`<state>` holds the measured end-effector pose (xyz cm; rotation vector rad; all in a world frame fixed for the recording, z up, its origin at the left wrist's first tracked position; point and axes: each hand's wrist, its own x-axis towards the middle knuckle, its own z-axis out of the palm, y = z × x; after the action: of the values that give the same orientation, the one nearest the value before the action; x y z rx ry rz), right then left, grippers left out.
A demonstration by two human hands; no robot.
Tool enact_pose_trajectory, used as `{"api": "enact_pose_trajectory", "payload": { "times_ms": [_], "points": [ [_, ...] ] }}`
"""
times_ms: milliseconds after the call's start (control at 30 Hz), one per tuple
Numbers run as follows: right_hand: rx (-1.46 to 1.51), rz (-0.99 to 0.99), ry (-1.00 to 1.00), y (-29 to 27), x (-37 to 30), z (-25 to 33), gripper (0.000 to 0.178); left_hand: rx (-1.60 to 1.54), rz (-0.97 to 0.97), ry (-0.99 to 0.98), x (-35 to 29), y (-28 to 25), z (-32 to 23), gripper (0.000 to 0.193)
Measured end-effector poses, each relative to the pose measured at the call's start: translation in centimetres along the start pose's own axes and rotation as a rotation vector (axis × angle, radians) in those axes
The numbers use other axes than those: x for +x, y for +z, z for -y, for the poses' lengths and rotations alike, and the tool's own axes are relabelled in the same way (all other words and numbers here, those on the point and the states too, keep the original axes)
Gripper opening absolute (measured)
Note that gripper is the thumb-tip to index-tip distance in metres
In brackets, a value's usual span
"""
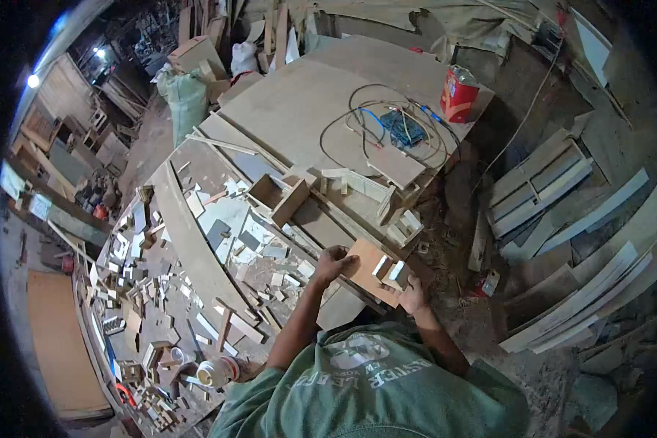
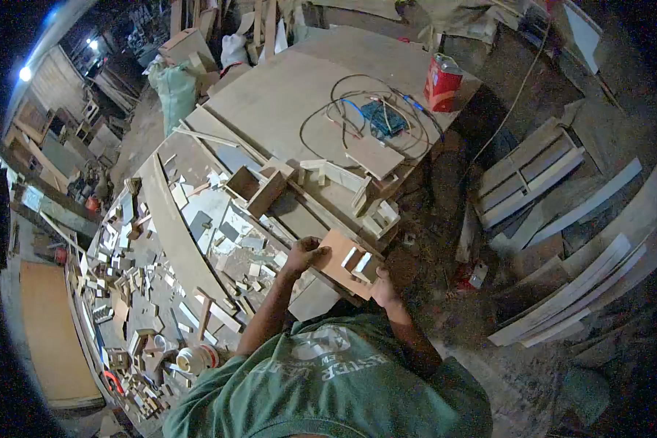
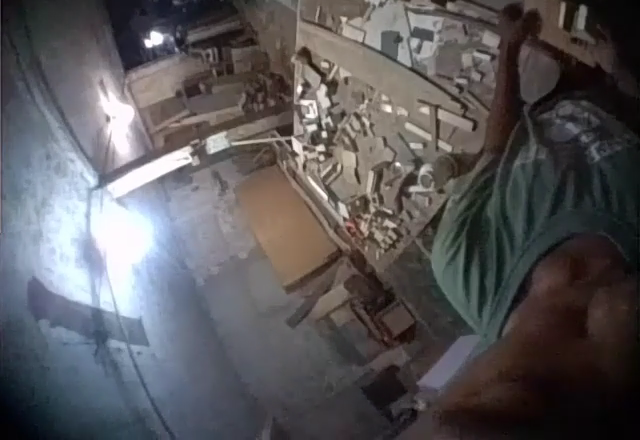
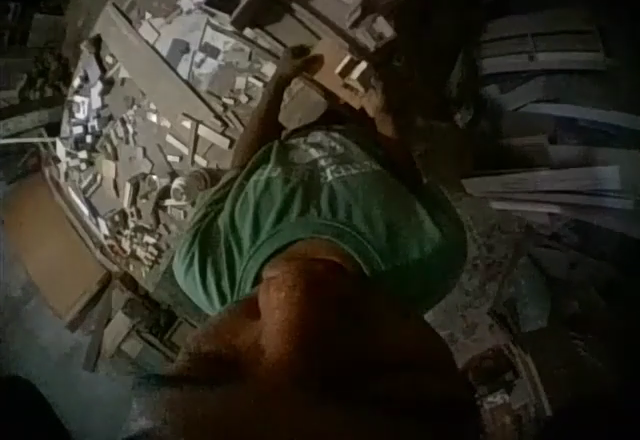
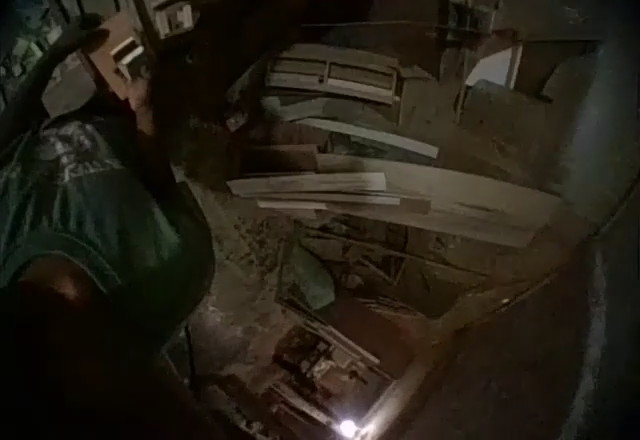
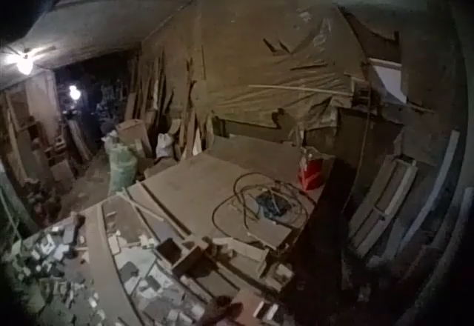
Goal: The recorder is applying glue to small wooden components and assembling them into miniature wooden boxes or structures in a workshop setting.
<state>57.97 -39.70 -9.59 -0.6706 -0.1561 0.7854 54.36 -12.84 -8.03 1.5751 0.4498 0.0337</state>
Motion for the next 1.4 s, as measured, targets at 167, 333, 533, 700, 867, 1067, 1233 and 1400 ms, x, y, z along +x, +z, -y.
{"api": "enact_pose_trajectory", "payload": {
  "times_ms": [167,333,533,700,867,1067,1233,1400],
  "points": [
    [-0.096,-0.114,0.040,-3.1,0.0,-1.4,0.059,0.067,0.002,-0.084,-0.2,-0.1,-1.9,0.031],
    [-0.095,-0.104,0.013,-3.3,0.1,-0.9,0.060,0.146,-0.011,-0.070,-0.1,0.2,-2.6,0.041],
    [-0.133,-0.031,0.091,-2.9,0.3,-0.5,0.063,0.251,-0.048,0.017,0.4,-0.3,-0.8,0.050],
    [-0.186,-0.040,0.042,-3.2,0.4,-0.6,0.064,0.377,-0.048,0.058,0.1,-0.6,-1.6,0.053],
    [-0.245,0.026,0.049,-0.5,0.5,0.7,0.063,0.494,-0.103,0.129,-0.4,-0.2,-1.6,0.051],
    [-0.243,0.029,0.051,1.9,1.4,1.1,0.064,0.414,-0.157,0.111,-1.7,-0.8,-2.2,0.054],
    [-0.193,0.019,0.099,4.4,2.5,-0.4,0.067,0.264,-0.313,0.170,-5.5,-3.8,1.1,0.042],
    [-0.154,0.128,0.163,7.7,3.9,-3.7,0.070,0.194,-0.480,0.106,-12.2,-9.5,4.6,0.033]
  ]
}}
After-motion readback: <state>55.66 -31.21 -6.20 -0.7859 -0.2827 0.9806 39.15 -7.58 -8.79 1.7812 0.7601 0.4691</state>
